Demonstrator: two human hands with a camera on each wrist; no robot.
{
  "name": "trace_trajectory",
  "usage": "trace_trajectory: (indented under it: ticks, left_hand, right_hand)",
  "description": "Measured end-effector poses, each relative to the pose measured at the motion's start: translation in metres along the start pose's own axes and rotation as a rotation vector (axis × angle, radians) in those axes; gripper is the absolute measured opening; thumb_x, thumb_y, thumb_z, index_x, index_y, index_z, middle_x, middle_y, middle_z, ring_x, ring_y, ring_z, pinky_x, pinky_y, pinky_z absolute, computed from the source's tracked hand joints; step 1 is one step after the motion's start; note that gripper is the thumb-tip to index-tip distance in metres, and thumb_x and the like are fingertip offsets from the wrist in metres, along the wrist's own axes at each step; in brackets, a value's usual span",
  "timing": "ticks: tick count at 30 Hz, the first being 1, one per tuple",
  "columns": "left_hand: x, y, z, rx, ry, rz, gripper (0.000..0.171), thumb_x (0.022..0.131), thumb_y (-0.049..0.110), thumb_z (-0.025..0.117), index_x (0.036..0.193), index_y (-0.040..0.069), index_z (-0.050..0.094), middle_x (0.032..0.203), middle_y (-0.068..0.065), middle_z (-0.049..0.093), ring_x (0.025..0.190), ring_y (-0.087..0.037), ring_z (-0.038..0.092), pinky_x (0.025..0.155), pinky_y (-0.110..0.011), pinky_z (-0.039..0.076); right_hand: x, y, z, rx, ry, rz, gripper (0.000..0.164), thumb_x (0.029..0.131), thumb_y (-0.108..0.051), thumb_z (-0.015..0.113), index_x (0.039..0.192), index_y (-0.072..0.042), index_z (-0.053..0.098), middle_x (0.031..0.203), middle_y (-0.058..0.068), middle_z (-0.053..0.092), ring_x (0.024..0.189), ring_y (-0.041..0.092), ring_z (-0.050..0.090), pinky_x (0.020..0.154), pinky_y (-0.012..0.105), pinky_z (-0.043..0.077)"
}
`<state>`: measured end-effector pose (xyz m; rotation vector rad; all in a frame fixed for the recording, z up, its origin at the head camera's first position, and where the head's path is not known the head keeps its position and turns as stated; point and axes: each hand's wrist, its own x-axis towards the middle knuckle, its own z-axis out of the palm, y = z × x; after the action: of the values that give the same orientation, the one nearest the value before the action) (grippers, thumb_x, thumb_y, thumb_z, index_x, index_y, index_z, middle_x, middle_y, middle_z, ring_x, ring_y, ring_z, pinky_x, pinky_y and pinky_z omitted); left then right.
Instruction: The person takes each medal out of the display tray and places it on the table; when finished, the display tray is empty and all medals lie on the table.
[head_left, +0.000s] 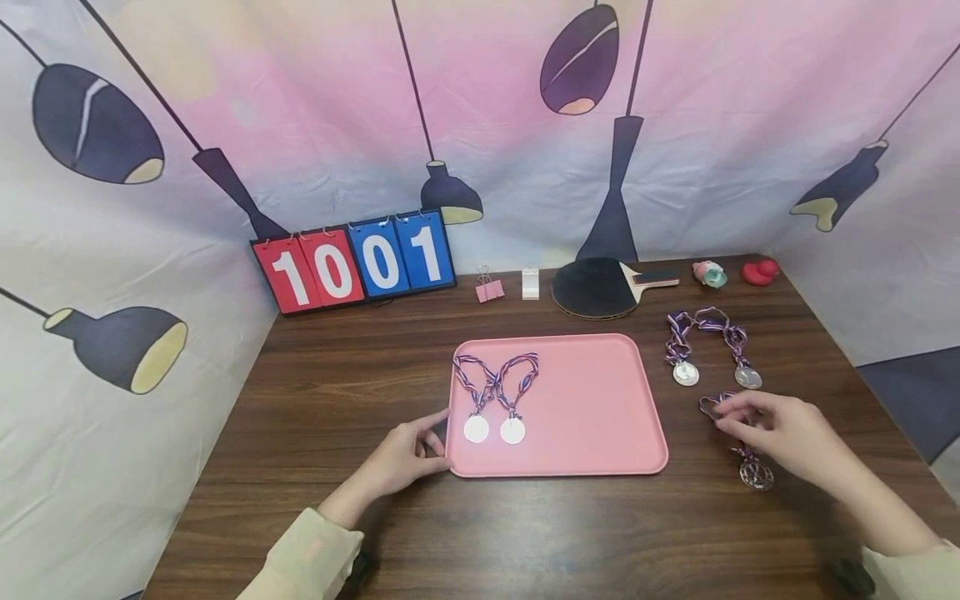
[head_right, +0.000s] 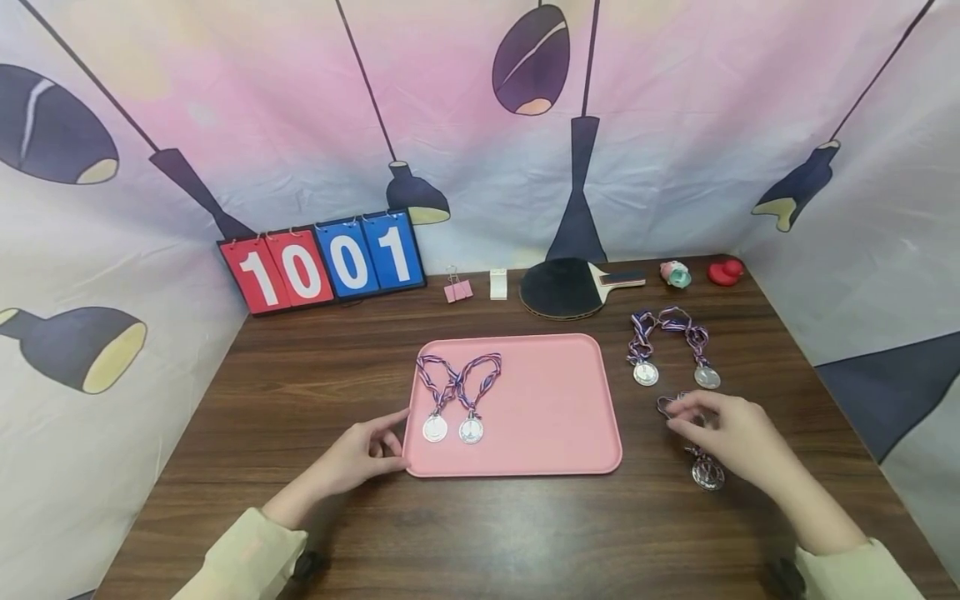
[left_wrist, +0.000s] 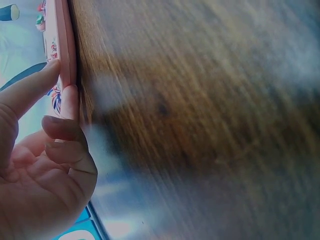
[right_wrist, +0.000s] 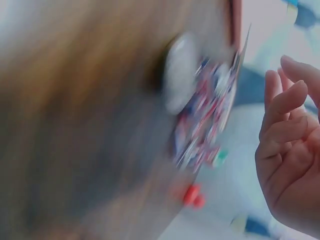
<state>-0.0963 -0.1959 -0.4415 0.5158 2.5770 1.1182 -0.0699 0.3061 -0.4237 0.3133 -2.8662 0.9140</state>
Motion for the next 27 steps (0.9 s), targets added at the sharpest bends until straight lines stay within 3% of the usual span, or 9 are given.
trace_trajectory:
  ticks: [4,11,16,23,27]
  left_hand:
    - [0.000,0.000,-0.001,0.003,-0.002,0.004,0.068,0.073,0.018,0.074,0.131,0.002,0.043,0.070,0.005,0.057,0.049,-0.010,0.044,0.044,-0.022,0.036]
    - [-0.001,0.000,0.000,0.009,-0.001,-0.001,0.068,0.074,0.019,0.074,0.132,0.003,0.043,0.070,0.006,0.057,0.049,-0.010,0.045,0.044,-0.022,0.036]
    - [-0.001,0.000,0.001,0.002,0.005,0.002,0.068,0.074,0.019,0.074,0.132,0.003,0.043,0.070,0.005,0.057,0.049,-0.011,0.045,0.044,-0.023,0.036]
    - [-0.001,0.002,0.001,-0.003,0.017,-0.001,0.067,0.073,0.018,0.074,0.131,0.003,0.044,0.071,0.005,0.057,0.049,-0.009,0.044,0.044,-0.022,0.036]
    - [-0.001,0.006,0.000,0.030,0.092,-0.023,0.065,0.070,0.018,0.076,0.127,0.001,0.048,0.074,0.001,0.059,0.049,-0.010,0.044,0.045,-0.023,0.037]
  right_hand:
    - [0.023,-0.017,0.015,0.043,-0.091,-0.031,0.023,0.078,-0.032,0.068,0.098,-0.021,0.066,0.075,-0.013,0.061,0.041,0.005,0.041,0.041,0.023,0.034]
    - [0.050,-0.025,0.036,0.080,-0.211,0.010,0.039,0.080,-0.027,0.068,0.115,-0.012,0.060,0.094,0.003,0.065,0.049,0.010,0.049,0.045,0.026,0.038]
    - [0.055,-0.026,0.046,0.110,-0.258,0.037,0.052,0.078,-0.024,0.069,0.124,-0.005,0.053,0.099,0.008,0.062,0.051,0.012,0.054,0.046,0.027,0.039]
    - [0.057,-0.030,0.052,0.086,-0.272,0.063,0.054,0.076,-0.014,0.069,0.126,-0.004,0.051,0.098,0.009,0.061,0.048,0.011,0.050,0.045,0.028,0.040]
    - [0.057,-0.030,0.051,0.083,-0.278,0.078,0.055,0.075,-0.013,0.070,0.126,-0.005,0.050,0.097,0.009,0.061,0.049,0.011,0.051,0.046,0.028,0.041]
